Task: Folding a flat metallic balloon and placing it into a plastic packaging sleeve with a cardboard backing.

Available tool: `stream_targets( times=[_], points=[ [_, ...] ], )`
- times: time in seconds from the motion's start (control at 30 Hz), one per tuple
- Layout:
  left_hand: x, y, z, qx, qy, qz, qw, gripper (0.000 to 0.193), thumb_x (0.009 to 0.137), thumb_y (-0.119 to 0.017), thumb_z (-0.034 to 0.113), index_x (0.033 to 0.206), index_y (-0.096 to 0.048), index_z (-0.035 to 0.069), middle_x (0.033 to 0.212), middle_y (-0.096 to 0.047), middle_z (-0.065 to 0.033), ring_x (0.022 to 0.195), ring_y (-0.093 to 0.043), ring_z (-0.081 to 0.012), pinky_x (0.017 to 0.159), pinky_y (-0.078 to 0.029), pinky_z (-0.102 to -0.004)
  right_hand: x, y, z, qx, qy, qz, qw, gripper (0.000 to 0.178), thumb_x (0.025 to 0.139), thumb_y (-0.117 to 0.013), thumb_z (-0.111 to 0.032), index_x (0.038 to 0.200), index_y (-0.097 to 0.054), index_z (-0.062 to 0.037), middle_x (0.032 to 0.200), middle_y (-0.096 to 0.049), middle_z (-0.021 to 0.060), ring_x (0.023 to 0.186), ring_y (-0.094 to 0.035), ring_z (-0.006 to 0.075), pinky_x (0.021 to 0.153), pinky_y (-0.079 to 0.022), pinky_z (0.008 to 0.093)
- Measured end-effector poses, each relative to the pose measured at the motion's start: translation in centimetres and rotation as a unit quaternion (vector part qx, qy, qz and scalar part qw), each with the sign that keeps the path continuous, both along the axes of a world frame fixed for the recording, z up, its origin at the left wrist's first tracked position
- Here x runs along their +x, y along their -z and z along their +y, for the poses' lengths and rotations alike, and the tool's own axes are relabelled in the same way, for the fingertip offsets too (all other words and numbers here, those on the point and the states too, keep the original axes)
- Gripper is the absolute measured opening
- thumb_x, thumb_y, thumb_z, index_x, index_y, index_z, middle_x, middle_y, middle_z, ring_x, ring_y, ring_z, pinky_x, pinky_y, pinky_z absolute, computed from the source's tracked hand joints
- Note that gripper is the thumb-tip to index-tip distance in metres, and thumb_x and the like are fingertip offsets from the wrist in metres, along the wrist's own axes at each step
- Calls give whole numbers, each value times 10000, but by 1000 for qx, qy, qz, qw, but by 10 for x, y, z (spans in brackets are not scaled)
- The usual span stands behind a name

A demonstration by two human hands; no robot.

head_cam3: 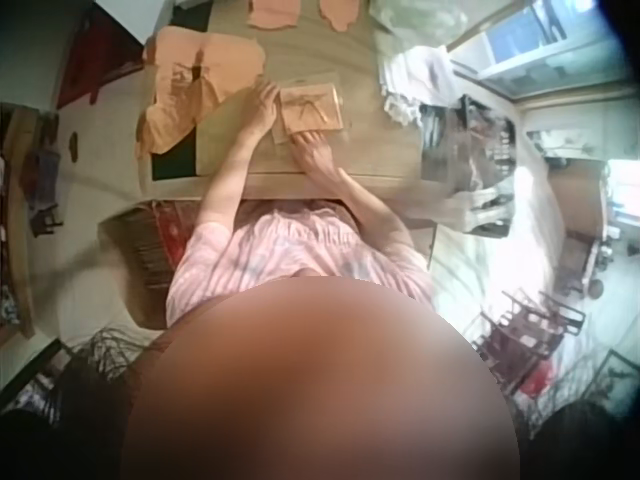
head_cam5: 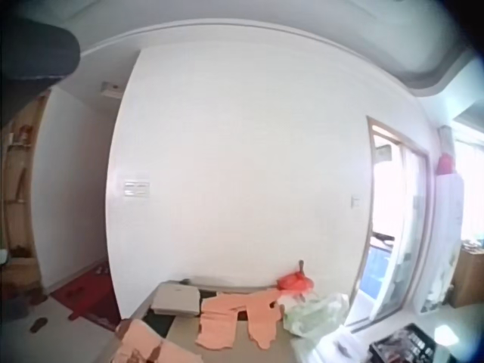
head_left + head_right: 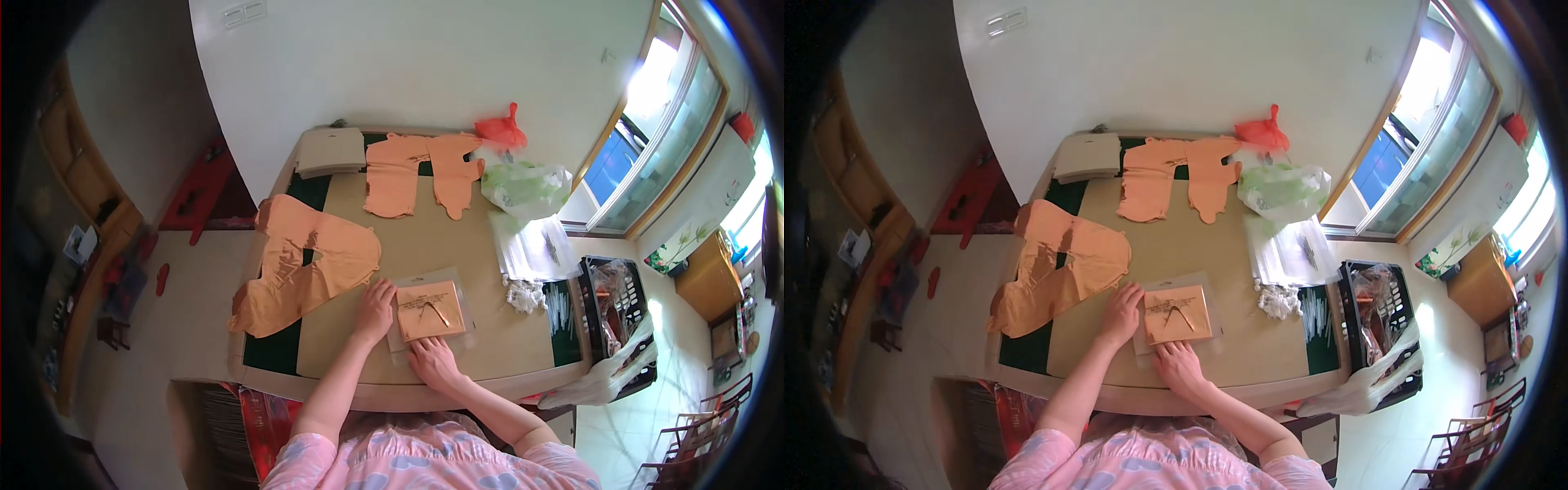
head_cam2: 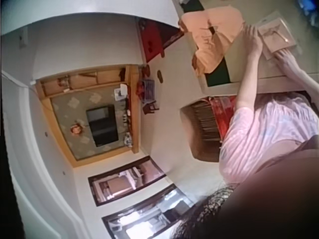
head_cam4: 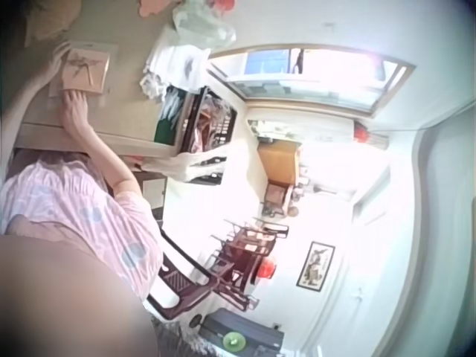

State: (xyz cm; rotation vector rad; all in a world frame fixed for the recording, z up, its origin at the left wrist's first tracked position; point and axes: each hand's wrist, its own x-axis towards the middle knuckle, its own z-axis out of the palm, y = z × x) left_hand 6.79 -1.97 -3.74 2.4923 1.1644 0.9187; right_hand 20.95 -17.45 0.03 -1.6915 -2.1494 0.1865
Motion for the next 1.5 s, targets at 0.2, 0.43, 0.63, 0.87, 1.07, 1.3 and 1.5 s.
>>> stream_targets(
  times=[0.2,0.43,0.63,0.87,1.07,1.3,1.5],
  points=[
    [2,4,-1,-11,-3,0,1000,427,801,-541,36,1228,-559,34,1335,-515,-138,1309,-416,-298,1134,-270,-456,-9,0,4,-74,44,17,996,321,892,-587,-272,1064,-612,-2,1137,-591,174,1083,-558,331,956,-422,451],
    [-1,3,0,-13,-12,-58,998,426,777,-554,-12,1199,-563,38,1295,-528,-155,1259,-451,-326,1079,-343,-455,2,-21,-32,65,-86,70,992,278,848,-601,-112,1106,-621,-10,1195,-596,132,1123,-555,318,968,-441,440],
    [-17,-34,-56,10,2,-128,992,349,749,-583,-31,1090,-593,42,1177,-578,-132,1135,-525,-326,988,-428,-428,28,-30,-40,-23,-48,103,993,321,766,-614,-42,1086,-636,-39,1136,-622,106,1064,-574,288,940,-448,418],
    [-17,-27,-144,6,113,-37,993,232,769,-614,66,997,-651,46,1107,-628,-76,1113,-559,-238,979,-435,-387,24,-13,-38,18,-44,29,998,392,809,-607,-102,1198,-592,-54,1192,-600,98,1122,-552,268,1014,-395,411],
    [-14,-20,-146,8,104,-10,995,262,771,-601,72,1024,-638,15,1135,-619,-114,1127,-554,-256,992,-424,-395,14,4,-28,6,29,-29,999,470,886,-572,-193,1308,-495,0,1340,-510,147,1279,-447,310,1117,-296,448],
    [-17,-22,-148,20,30,-19,999,303,753,-631,96,1053,-626,53,1179,-579,-108,1158,-503,-294,995,-395,-440,28,-39,-30,1,-43,81,996,316,796,-621,-105,1106,-619,-42,1169,-605,130,1122,-536,312,970,-424,427],
    [-16,-25,-148,37,-51,71,995,347,772,-652,184,1112,-618,126,1405,-438,-118,1322,-372,-317,1048,-287,-585,47,-33,106,76,11,64,995,150,791,-598,-82,932,-649,-77,973,-611,114,970,-563,323,856,-454,424]
  ],
)
